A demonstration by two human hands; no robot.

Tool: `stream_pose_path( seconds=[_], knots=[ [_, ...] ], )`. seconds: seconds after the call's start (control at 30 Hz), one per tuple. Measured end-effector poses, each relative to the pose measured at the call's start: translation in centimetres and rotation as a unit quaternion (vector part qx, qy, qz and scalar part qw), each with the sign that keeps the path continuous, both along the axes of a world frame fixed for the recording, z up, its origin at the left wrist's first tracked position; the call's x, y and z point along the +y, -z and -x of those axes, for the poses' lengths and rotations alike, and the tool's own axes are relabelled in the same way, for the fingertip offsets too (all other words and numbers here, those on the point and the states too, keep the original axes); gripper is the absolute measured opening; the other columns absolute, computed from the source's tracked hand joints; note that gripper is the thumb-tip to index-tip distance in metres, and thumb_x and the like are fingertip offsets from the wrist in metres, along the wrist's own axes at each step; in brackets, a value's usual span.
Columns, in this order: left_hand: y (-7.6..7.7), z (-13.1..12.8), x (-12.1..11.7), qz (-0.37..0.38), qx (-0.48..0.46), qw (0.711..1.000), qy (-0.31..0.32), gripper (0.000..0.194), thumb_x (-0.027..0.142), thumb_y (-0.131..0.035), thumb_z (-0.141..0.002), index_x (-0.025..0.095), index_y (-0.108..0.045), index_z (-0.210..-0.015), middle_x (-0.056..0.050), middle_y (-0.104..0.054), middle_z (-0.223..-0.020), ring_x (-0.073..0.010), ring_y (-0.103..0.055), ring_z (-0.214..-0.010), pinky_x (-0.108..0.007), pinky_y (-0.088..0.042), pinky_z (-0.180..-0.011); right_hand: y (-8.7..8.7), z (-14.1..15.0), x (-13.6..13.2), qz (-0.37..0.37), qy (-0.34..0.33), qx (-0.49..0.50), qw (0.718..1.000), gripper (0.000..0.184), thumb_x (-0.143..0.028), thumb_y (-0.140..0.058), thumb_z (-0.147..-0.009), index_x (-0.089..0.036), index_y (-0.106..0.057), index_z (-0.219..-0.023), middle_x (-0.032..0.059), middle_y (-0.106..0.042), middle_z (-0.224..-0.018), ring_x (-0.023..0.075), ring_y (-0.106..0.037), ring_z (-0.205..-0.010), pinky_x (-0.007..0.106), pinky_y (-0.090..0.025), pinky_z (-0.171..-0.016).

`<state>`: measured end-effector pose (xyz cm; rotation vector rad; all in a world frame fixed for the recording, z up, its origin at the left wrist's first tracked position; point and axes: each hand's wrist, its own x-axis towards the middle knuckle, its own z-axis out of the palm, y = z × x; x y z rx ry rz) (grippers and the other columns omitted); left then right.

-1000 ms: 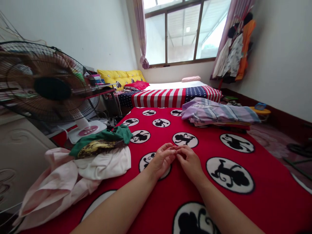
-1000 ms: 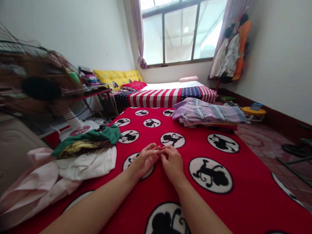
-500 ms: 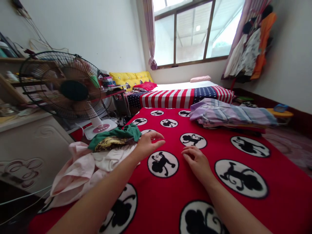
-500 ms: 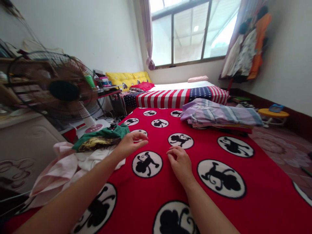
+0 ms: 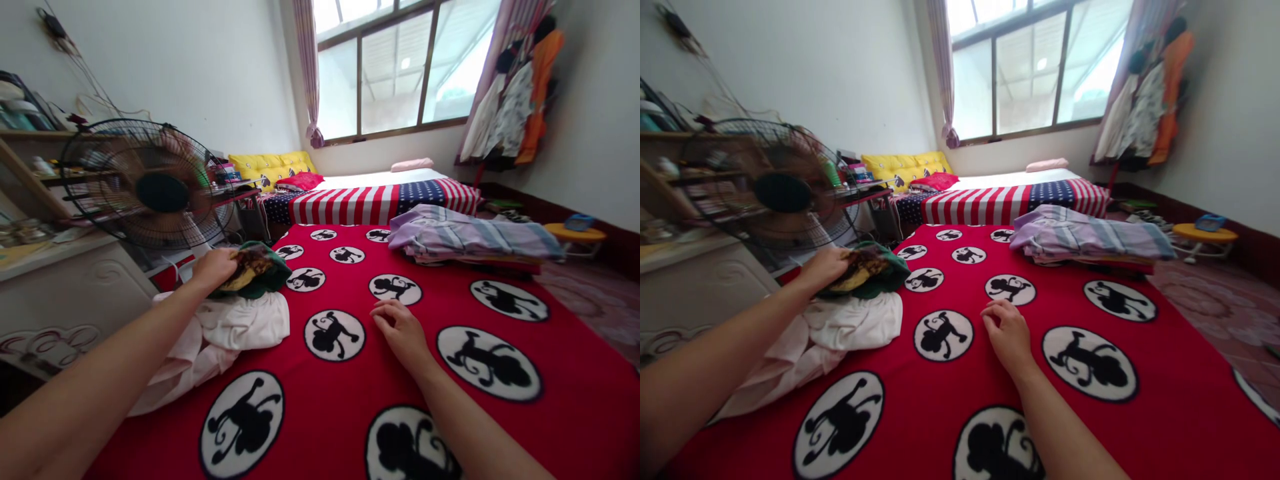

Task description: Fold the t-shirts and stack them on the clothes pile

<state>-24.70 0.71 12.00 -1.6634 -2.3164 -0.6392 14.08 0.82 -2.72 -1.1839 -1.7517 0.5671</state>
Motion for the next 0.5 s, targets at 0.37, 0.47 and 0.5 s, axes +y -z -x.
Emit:
stream_pose_path(
  seconds=[0.37,0.47,0.5],
  knots=[
    [-2.5,-19.9,-2.4,-0.012,-0.111,0.856,0.505,0.057,0.041,-0.076,-0.069,0.022,-0.065,-0.121,-0.005,-0.069,-0.111,-0.0248,-0.064,-0.096,-0.030,-0.049,-0.085,-1.4,-0.7,-1.0,0.102,0.026,0.418,0.902,0.047,-0.058,-0.054,-0.083,-0.024,-0.058,-0.116,0.0062,-0.065,-0.116,0.0216,-0.065,-0.092,0.035,-0.050,-0.078],
    [3.5,-22.9,-3.7,0.125,-0.155,0.795,0.573,0.072,0.047,-0.077,-0.069,0.024,-0.055,-0.133,-0.007,-0.067,-0.112,-0.0249,-0.064,-0.096,-0.032,-0.049,-0.085,-1.8,-1.4,-1.0,0.132,-0.009,0.524,0.841,0.056,-0.065,-0.049,-0.083,-0.021,-0.061,-0.116,0.0075,-0.070,-0.107,0.0255,-0.065,-0.096,0.039,-0.052,-0.079],
    [5.4,-23.3,-3.7,0.127,-0.181,0.801,0.556,0.064,0.046,-0.075,-0.072,0.023,-0.059,-0.129,-0.008,-0.067,-0.109,-0.0244,-0.063,-0.096,-0.032,-0.049,-0.085,-1.7,-1.7,-0.9,0.139,-0.014,0.533,0.834,0.057,-0.065,-0.050,-0.082,-0.020,-0.062,-0.115,0.0076,-0.071,-0.102,0.0263,-0.066,-0.096,0.040,-0.053,-0.079]
  ],
)
